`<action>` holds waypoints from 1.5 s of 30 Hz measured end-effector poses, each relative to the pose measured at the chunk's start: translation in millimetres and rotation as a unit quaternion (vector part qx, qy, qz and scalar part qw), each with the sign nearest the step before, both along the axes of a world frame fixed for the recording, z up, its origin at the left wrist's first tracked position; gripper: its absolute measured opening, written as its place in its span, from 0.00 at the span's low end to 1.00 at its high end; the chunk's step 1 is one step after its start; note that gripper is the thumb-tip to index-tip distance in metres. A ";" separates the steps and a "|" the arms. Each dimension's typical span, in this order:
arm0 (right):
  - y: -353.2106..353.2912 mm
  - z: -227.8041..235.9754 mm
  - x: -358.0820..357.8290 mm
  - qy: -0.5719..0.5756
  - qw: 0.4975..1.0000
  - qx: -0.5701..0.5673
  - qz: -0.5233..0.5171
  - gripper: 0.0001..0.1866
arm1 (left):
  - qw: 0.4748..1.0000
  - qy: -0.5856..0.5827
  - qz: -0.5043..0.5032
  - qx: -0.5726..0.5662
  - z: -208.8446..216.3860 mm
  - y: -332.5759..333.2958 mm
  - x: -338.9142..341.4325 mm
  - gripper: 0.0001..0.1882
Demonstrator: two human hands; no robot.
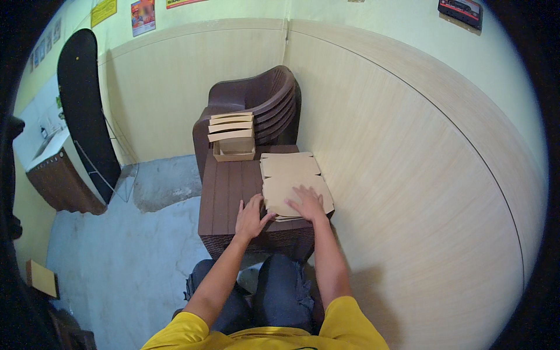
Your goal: The person folds flat cardboard pieces into small boxes by hand, tucking flaps and creasing edges. Completed boxes are stacked on a nearby chair while additional flat pieces are processed one at a time.
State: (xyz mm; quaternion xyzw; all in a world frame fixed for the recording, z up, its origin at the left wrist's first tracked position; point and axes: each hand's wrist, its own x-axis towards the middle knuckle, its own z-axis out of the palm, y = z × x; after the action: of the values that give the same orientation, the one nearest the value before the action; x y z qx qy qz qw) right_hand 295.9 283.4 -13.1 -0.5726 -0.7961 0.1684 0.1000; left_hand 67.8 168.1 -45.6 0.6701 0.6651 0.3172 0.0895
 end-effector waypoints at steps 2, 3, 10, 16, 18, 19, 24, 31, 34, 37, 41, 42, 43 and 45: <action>-20.5 -4.9 6.3 0.026 0.996 0.025 0.085 0.39 | 0.999 -0.021 0.023 -0.020 -0.5 1.9 0.8 0.45; -33.9 -9.6 9.6 0.031 0.992 0.034 0.121 0.38 | 1.000 -0.017 0.023 -0.011 -1.6 2.4 2.0 0.46; -47.0 -15.3 -12.8 0.162 0.968 0.166 0.093 0.15 | 0.998 -0.045 0.034 0.030 -2.9 5.8 2.2 0.42; -50.6 11.9 -41.5 0.191 0.902 0.372 0.104 0.12 | 0.963 -0.251 0.037 0.095 -13.7 2.2 -12.6 0.27; -60.5 18.0 -53.8 0.186 0.892 0.392 0.128 0.12 | 0.927 -0.357 0.022 0.110 -21.4 3.6 -18.7 0.23; -67.5 19.1 -59.6 0.186 0.887 0.400 0.135 0.12 | 0.898 -0.422 0.004 0.124 -25.1 3.9 -21.0 0.22; -110.6 10.4 -93.7 0.121 0.889 0.385 0.216 0.12 | 0.649 -0.755 0.074 0.057 -20.7 2.2 -56.3 0.37; -151.5 -13.7 -138.0 0.160 0.872 0.314 0.339 0.15 | 0.840 -0.524 0.135 -0.041 -17.7 -43.3 -153.6 0.33; -155.8 -18.4 -146.9 0.142 0.876 0.285 0.362 0.14 | 0.908 -0.350 0.231 -0.020 -25.0 -69.2 -183.1 0.30; -154.8 -23.3 -144.6 0.103 0.904 0.248 0.334 0.14 | 0.922 -0.257 0.291 0.000 -32.7 -89.5 -197.2 0.28; -151.6 -31.2 -130.8 0.108 0.916 0.221 0.317 0.15 | 0.944 -0.120 0.301 0.065 -32.4 -110.2 -193.0 0.27; -149.5 -32.7 -128.5 0.117 0.910 0.232 0.324 0.15 | 0.946 -0.054 0.312 0.068 -29.5 -114.5 -187.0 0.26; -148.6 -34.0 -127.6 0.130 0.905 0.240 0.326 0.16 | 0.956 -0.042 0.265 0.116 -24.3 -117.8 -179.6 0.26; -147.2 -35.9 -126.0 0.133 0.913 0.228 0.313 0.16 | 0.969 -0.019 0.178 0.170 -12.3 -122.1 -159.2 0.25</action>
State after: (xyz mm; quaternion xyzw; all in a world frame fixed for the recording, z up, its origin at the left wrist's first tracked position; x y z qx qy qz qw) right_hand 169.9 136.2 -49.0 -0.2283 -0.9306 0.0798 0.2748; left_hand -91.5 46.0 -57.9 0.5401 0.7081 0.4493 -0.0712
